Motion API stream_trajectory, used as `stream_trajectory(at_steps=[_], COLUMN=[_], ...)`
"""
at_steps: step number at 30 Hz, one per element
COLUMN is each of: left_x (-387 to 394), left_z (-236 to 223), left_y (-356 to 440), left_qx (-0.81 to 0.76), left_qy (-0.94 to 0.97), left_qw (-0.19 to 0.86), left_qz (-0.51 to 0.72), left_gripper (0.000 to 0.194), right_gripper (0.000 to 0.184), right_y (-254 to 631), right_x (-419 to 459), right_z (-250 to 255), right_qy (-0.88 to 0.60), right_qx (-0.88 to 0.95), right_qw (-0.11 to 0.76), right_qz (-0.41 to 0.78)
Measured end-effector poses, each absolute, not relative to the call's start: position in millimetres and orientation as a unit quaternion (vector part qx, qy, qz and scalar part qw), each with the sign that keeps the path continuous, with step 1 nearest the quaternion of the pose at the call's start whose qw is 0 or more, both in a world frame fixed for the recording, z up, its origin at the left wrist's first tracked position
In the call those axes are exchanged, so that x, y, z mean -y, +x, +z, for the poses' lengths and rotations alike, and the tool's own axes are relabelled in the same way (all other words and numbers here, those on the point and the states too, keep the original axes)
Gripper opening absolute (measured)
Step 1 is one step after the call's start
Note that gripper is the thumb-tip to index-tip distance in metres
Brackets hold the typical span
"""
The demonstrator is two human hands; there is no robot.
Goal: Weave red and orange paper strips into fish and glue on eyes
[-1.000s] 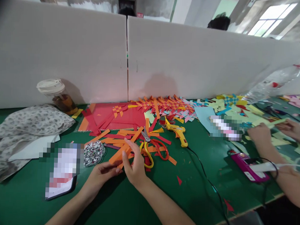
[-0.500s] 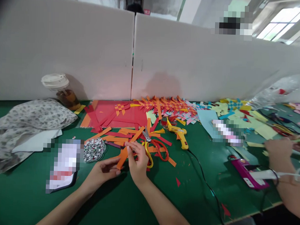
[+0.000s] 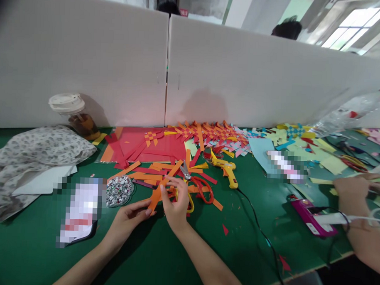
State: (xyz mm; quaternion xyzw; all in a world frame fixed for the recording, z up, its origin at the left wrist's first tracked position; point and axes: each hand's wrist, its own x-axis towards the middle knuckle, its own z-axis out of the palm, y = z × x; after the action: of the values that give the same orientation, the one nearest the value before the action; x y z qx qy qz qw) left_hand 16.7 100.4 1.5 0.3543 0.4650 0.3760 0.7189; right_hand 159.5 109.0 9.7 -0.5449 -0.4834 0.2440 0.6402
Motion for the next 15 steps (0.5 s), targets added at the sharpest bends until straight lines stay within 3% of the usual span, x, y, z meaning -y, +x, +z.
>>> stream_trajectory(at_steps=[3,10,15], left_x=[-99.5,-100.2,-102.3], left_z=[0.2,0.4,0.8], left_y=[15.4,11.6,9.9], left_qx=[-0.47,-0.465,-0.457], left_qy=[0.363,0.451,0.487], left_qw=[0.707,0.654,0.629], left_qz=[0.384,0.39,0.398], left_gripper=[0.036,0.032,0.037], right_gripper=[0.042,0.065,0.047], right_y=[169.5,173.9,176.8], right_x=[-113.7,-115.9,-118.5], right_z=[10.8,5.8,9.1], right_qy=[-0.56,-0.475,-0.529], right_qx=[0.474,0.489,0.45], right_qw=[0.641,0.555,0.538], right_qz=[0.225,0.477,0.477])
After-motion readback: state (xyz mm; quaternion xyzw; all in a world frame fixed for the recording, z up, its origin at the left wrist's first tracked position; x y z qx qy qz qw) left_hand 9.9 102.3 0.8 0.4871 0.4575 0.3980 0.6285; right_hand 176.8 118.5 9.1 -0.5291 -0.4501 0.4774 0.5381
